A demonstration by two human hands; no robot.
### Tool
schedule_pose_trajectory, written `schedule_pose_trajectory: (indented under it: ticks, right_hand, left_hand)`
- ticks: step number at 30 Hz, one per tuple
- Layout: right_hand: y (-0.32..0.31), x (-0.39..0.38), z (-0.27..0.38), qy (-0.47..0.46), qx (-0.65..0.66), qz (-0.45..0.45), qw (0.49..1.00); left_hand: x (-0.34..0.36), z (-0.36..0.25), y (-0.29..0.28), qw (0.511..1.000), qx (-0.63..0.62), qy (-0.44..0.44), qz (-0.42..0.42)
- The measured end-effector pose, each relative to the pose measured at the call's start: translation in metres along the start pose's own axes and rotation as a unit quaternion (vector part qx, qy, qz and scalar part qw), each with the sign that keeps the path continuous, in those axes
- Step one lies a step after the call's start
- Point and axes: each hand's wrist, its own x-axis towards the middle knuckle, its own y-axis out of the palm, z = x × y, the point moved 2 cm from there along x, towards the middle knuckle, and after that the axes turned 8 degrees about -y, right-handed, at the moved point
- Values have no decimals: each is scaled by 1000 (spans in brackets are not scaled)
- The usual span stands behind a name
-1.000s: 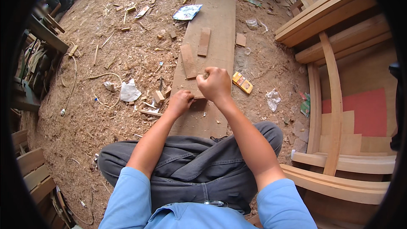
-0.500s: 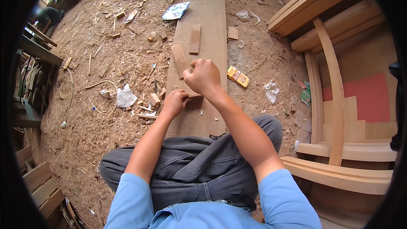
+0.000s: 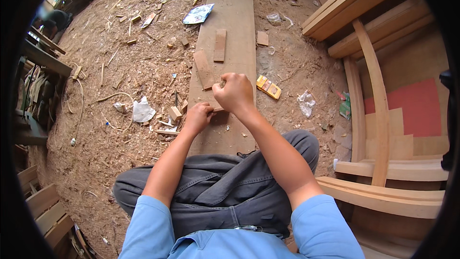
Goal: The person sits on the floor and uses a chisel to carve small wooden blocks placed on a flat board. They repeatedly chip away material, rotate the blocks, and clear shavings by hand.
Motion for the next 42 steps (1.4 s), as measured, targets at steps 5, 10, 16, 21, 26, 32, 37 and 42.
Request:
schedule_pose_trajectory:
  ticks: [5, 10, 16, 21, 26, 32, 37, 42]
  right_hand:
    - [-3, 4, 0, 5, -17, 24, 1000]
    - [-8, 1, -3, -1, -12, -9, 1000]
    - [-4, 2, -3, -39, 22, -79, 996]
    - [0, 4, 5, -45, -13, -47, 998]
    - [1, 6, 4, -32, -16, -62, 997]
    - [6, 0, 4, -30, -7, -40, 999]
    - [4, -6, 6, -55, -7, -34, 998]
    - [3, -4, -2, -58, -16, 1, 998]
  left_hand:
    - [1, -3, -3, 1000, 23, -6, 14]
    - [0, -3, -3, 1000, 8, -5, 0]
    - [1, 1, 0, 999, 35, -13, 19]
    - [2, 2, 1, 999, 30, 9, 12]
    - [1, 3, 2, 999, 33, -12, 23]
    - [1, 6, 5, 999, 44, -14, 18]
    - [-1, 6, 7, 999, 37, -8, 19]
    - [0, 4, 4, 999, 45, -6, 30]
